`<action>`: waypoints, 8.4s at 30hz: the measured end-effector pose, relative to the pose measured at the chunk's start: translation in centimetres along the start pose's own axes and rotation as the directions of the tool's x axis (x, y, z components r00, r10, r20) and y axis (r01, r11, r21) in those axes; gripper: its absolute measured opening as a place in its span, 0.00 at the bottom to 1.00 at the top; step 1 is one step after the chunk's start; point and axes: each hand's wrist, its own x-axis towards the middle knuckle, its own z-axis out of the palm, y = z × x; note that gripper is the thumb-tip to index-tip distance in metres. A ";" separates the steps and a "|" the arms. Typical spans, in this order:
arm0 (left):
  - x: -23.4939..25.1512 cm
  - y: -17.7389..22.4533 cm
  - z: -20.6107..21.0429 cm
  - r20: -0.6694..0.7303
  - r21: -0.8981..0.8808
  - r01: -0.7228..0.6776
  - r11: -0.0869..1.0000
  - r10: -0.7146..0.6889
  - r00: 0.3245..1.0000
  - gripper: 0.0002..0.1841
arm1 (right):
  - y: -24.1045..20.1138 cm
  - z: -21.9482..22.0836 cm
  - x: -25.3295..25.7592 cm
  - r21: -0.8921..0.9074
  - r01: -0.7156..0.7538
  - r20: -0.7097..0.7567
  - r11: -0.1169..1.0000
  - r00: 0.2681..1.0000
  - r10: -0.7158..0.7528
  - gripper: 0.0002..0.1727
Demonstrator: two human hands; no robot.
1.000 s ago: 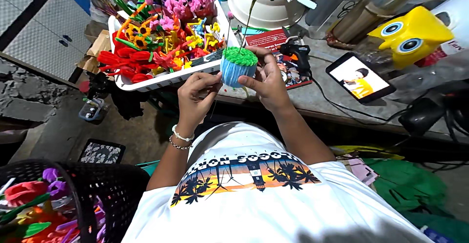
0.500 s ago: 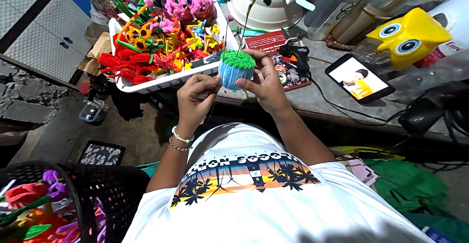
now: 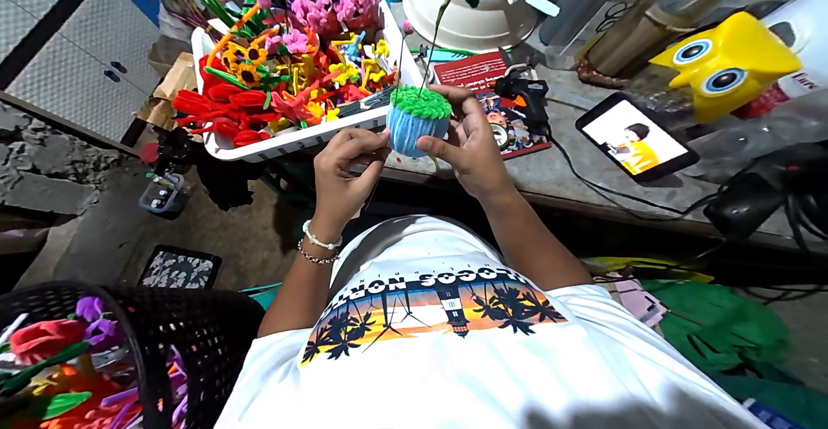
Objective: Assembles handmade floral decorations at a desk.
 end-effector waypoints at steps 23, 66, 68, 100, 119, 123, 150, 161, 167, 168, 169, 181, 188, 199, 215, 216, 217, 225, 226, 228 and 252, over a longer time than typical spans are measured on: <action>-0.1 0.0 -0.1 0.039 -0.036 0.008 0.999 -0.007 0.999 0.16 | 0.0 -0.3 -0.1 0.020 -0.054 -0.022 0.998 0.998 0.055 0.44; -0.5 0.5 -0.3 -0.065 -0.105 0.140 0.985 -0.147 0.987 0.13 | 0.9 0.4 -0.2 0.008 -0.045 -0.032 0.999 0.998 0.045 0.43; -0.4 0.8 -0.9 -0.075 -0.178 0.151 0.972 -0.167 0.983 0.15 | 1.1 0.2 -0.2 -0.003 -0.048 -0.033 0.999 0.998 0.047 0.43; 0.5 2.6 -0.7 -0.187 -0.405 0.238 0.883 -0.335 0.923 0.17 | 1.9 1.2 -1.1 0.023 -0.214 0.175 0.977 0.963 0.207 0.45; 2.5 2.2 -2.1 -0.352 -0.446 0.095 0.890 -0.272 0.895 0.16 | 2.1 2.2 -2.1 0.012 -0.222 0.242 0.975 0.947 0.212 0.42; 2.5 2.4 -2.0 -0.348 -0.451 0.102 0.887 -0.280 0.895 0.16 | 2.0 2.2 -2.1 0.021 -0.225 0.244 0.974 0.946 0.213 0.42; 1.0 2.3 -1.8 -0.181 -0.361 0.123 0.924 -0.199 0.963 0.19 | 7.3 -4.5 0.0 -0.571 -0.030 -0.160 0.820 0.984 -0.075 0.46; 1.3 2.2 -1.2 -0.124 -0.350 0.116 0.930 -0.169 0.978 0.15 | 8.4 -4.8 0.1 -0.590 -0.045 -0.143 0.806 0.989 -0.049 0.46; 1.1 1.9 -1.2 -0.094 -0.306 0.118 0.945 -0.153 0.984 0.13 | 7.7 -4.8 0.2 -0.633 -0.114 -0.136 0.765 0.990 0.035 0.49; 1.0 1.8 -1.2 -0.082 -0.292 0.115 0.950 -0.145 0.986 0.13 | 7.5 -4.9 0.1 -0.642 -0.120 -0.136 0.757 0.990 0.043 0.50; 0.9 1.7 -1.2 -0.071 -0.274 0.114 0.955 -0.138 0.988 0.13 | 7.4 -5.0 0.1 -0.642 -0.120 -0.136 0.757 0.990 0.042 0.50; -0.1 0.8 -0.4 0.084 -0.068 0.111 0.992 -0.105 0.991 0.09 | 1.0 -3.8 -1.4 -0.691 0.139 -0.160 0.710 0.928 -0.337 0.14; -0.2 1.0 0.4 0.160 0.033 0.103 0.994 -0.107 0.981 0.07 | -0.3 -1.2 -2.3 -0.511 0.264 0.035 0.818 0.957 -0.288 0.10; 0.4 -0.6 2.1 0.234 0.172 0.015 0.985 -0.056 0.971 0.08 | -0.3 0.7 -2.5 -0.408 0.315 0.068 0.857 0.946 -0.316 0.06; 0.5 -1.3 2.4 0.224 0.183 -0.078 0.980 0.036 0.974 0.10 | 0.1 0.5 -2.5 -0.463 0.357 0.089 0.811 0.929 -0.359 0.06; 0.5 -1.3 2.4 0.223 0.179 -0.080 0.981 0.039 0.974 0.10 | 0.1 0.5 -2.5 -0.468 0.362 0.090 0.806 0.927 -0.364 0.06; 0.5 -1.3 2.4 0.222 0.178 -0.080 0.981 0.040 0.974 0.09 | 0.0 0.5 -2.5 -0.473 0.360 0.089 0.804 0.927 -0.363 0.06; 0.5 -1.4 2.3 0.232 0.167 -0.080 0.983 0.040 0.972 0.08 | -0.4 0.4 -2.4 -0.467 0.361 0.057 0.807 0.923 -0.380 0.08; 0.5 -1.4 2.3 0.233 0.163 -0.080 0.983 0.041 0.972 0.08 | -0.4 0.4 -2.4 -0.461 0.363 0.056 0.810 0.923 -0.381 0.08; 0.5 -1.3 2.4 0.237 0.158 -0.074 0.985 0.035 0.971 0.08 | -0.3 0.4 -2.4 -0.445 0.362 0.051 0.819 0.923 -0.380 0.08; 1.0 0.1 -3.6 0.422 0.181 -0.008 0.983 -0.070 0.904 0.10 | -2.2 -2.0 -2.1 -0.119 0.338 -0.227 0.934 0.906 -0.357 0.04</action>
